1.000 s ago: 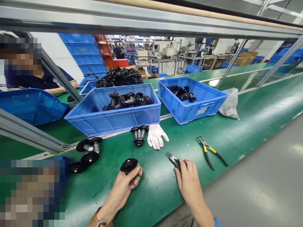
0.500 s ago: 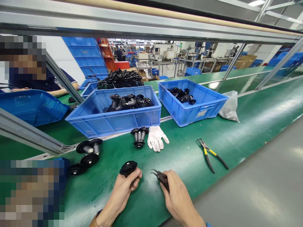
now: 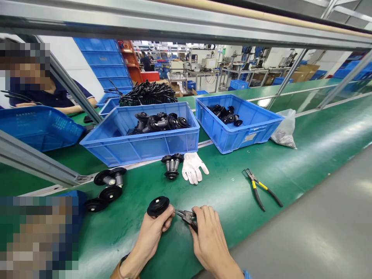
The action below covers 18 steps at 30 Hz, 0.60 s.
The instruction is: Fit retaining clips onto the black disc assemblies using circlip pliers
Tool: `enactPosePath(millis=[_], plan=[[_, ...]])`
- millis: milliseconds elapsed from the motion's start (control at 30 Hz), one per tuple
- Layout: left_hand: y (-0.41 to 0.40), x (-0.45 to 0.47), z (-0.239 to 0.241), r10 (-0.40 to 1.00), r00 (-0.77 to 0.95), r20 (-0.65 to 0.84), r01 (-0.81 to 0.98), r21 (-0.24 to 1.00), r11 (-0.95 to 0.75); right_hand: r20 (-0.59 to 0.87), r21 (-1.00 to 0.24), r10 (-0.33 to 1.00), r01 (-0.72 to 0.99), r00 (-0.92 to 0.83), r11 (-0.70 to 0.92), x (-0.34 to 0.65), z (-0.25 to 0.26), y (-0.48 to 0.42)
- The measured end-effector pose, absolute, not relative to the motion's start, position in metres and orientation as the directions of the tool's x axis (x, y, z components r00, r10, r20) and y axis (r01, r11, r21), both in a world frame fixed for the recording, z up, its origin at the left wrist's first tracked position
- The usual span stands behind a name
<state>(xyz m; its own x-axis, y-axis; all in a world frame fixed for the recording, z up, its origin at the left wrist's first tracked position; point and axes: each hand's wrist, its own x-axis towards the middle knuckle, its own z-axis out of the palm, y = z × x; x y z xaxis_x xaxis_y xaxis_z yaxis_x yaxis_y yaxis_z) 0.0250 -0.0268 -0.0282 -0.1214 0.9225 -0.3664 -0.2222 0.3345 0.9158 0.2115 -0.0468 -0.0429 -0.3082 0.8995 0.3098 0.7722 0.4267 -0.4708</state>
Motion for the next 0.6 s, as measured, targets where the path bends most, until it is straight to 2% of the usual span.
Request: enactPosePath(millis=[600], plan=[[-0.0287, 0.0271, -0.0224, 0.922, -0.091, -0.375, -0.25, 0.905, 0.344, 0.28, -0.46, 0.906, 0.784, -0.318, 0.417, 0.2135, -0.044, -0.0492]])
